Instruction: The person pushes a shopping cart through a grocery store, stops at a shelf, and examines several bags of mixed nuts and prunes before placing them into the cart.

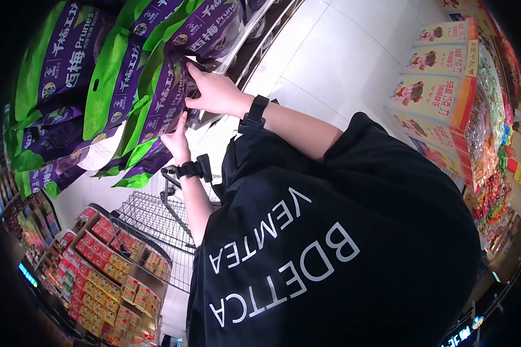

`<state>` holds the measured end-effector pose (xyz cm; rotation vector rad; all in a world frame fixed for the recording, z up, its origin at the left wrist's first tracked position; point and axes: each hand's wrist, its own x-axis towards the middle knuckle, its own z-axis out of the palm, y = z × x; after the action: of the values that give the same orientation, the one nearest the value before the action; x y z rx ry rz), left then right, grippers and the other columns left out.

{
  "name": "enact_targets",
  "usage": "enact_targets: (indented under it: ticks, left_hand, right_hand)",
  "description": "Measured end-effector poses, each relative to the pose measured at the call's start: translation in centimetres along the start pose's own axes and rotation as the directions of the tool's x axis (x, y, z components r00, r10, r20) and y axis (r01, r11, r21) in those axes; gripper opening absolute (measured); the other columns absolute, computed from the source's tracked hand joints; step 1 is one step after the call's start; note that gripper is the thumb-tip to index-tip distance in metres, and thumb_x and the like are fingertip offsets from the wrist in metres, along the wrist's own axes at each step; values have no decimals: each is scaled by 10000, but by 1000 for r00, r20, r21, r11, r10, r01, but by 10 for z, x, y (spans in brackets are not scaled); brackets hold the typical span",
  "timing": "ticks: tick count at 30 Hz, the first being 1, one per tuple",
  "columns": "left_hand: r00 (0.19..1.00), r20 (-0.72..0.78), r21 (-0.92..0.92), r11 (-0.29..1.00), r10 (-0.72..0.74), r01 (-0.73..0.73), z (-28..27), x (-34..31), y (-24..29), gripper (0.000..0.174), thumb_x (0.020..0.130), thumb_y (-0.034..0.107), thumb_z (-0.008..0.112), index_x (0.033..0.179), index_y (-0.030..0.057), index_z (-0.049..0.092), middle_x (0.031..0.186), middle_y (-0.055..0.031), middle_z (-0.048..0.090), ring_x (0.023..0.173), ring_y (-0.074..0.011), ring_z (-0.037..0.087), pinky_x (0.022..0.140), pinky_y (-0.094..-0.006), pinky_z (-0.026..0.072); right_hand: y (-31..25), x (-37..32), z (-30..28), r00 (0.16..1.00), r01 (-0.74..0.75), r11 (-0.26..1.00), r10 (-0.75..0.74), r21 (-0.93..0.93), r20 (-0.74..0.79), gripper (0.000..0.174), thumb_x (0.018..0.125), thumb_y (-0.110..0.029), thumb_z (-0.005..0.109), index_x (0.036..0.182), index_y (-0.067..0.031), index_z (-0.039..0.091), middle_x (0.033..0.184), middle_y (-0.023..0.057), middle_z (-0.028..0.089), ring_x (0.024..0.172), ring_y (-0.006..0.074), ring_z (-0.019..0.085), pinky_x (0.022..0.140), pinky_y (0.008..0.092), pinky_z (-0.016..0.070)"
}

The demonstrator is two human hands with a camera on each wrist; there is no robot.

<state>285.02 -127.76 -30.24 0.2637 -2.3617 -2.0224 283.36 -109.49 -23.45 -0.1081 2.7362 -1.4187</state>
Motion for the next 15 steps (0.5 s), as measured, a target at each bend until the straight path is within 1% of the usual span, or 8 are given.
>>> enact_targets:
  ticks: [2,4,5,7,8,10,15]
  left_hand:
    - [1000,1,-2,1000,-15,15,0,-1,3,282,717,51,733,948,-66,623,915,-84,646,765,-129,575,692,-249,448]
    - [995,32,57,994,-93,91,-1,-1,5,325,741,56,711,1016,-72,594,1012,-101,622,881,-154,574,839,-289,433]
    - [995,30,56,994,-92,90,0,-1,4,325,741,56,711,1016,-72,594,1012,-101,622,881,-154,574,839,-289,433]
    - [1000,-9,-23,1000,11,-11,3,-1,4,258,717,66,738,915,-65,636,897,-77,648,743,-125,568,682,-241,441]
    - [1000,-11,-24,1000,12,-12,2,-1,5,258,717,66,738,915,-65,636,897,-77,648,743,-125,568,682,-241,441]
    - [1000,-15,38,999,-27,28,2,-2,7,254,720,64,734,913,-68,635,898,-80,648,757,-127,573,708,-249,447]
    - [1000,-11,38,999,-6,7,2,-2,7,253,720,59,732,913,-72,633,906,-86,649,779,-131,578,738,-261,450]
  right_hand:
    - [1,0,1,1000,14,1000,-14,-2,-19,823,695,-343,631,1314,60,269,901,250,603,803,376,603,714,410,482]
    - [0,0,-1,1000,12,1000,-12,4,-9,822,697,-344,631,1315,58,268,908,251,601,809,377,601,716,411,481]
    - [0,0,-2,1000,6,1000,-6,12,1,821,698,-344,631,1316,57,267,914,253,599,815,378,600,718,412,480]
    - [0,0,-1,1000,11,1000,-11,17,-7,818,700,-343,631,1315,57,269,913,253,599,817,379,599,717,412,479]
    - [0,0,0,1000,14,1000,-13,22,-15,815,701,-342,630,1314,57,270,911,254,598,819,381,598,716,413,479]
    - [0,0,-1,1000,7,1000,-7,10,-8,813,702,-341,630,1314,56,270,913,253,598,819,382,597,714,415,478]
    - [0,1,0,1000,3,1000,-3,-2,2,808,707,-342,627,1312,54,269,922,251,597,819,385,596,712,418,476]
